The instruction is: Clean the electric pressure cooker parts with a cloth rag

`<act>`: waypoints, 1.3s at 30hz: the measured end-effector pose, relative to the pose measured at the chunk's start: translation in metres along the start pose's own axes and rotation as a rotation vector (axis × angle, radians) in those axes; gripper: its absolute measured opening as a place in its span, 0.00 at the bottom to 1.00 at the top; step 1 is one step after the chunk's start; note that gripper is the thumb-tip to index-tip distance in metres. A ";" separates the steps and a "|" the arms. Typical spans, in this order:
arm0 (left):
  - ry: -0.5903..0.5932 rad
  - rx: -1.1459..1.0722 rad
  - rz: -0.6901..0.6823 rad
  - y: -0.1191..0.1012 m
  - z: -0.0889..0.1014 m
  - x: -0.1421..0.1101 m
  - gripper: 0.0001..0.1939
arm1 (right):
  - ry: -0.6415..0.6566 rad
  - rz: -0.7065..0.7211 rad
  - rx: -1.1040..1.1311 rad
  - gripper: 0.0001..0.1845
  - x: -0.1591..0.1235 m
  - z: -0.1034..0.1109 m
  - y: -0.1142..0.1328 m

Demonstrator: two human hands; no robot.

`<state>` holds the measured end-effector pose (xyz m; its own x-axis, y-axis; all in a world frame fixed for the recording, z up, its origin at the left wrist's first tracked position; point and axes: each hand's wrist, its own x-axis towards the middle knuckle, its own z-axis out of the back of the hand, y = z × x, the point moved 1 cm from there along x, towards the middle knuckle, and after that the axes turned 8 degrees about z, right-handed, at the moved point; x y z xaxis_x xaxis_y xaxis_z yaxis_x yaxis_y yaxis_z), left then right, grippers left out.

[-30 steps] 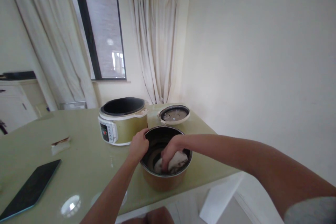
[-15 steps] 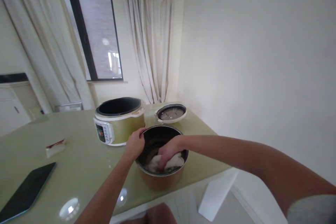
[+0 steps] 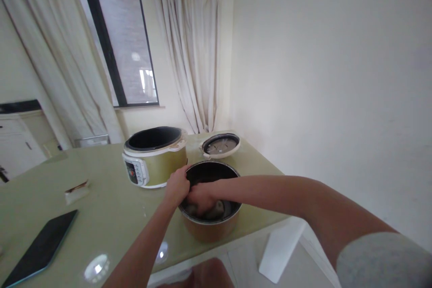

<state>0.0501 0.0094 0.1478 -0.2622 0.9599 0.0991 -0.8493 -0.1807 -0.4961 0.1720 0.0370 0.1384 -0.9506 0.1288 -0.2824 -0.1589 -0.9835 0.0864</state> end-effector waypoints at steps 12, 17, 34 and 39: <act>0.033 -0.004 -0.066 0.004 -0.002 0.001 0.31 | 0.048 0.048 -0.588 0.06 -0.068 0.047 -0.019; 0.033 0.042 -0.040 0.000 0.001 -0.003 0.28 | -0.018 0.268 -0.636 0.17 -0.053 0.054 -0.024; -0.035 -0.247 0.052 0.005 -0.011 0.011 0.23 | -0.586 -0.516 1.130 0.20 -0.032 0.001 0.014; -0.029 -0.291 0.029 0.012 -0.013 0.015 0.21 | -0.483 -0.462 1.329 0.15 -0.037 -0.005 0.022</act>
<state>0.0417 0.0246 0.1322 -0.3013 0.9479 0.1035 -0.6753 -0.1355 -0.7250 0.2047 0.0096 0.1464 -0.7019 0.6795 -0.2136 -0.3316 -0.0462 0.9423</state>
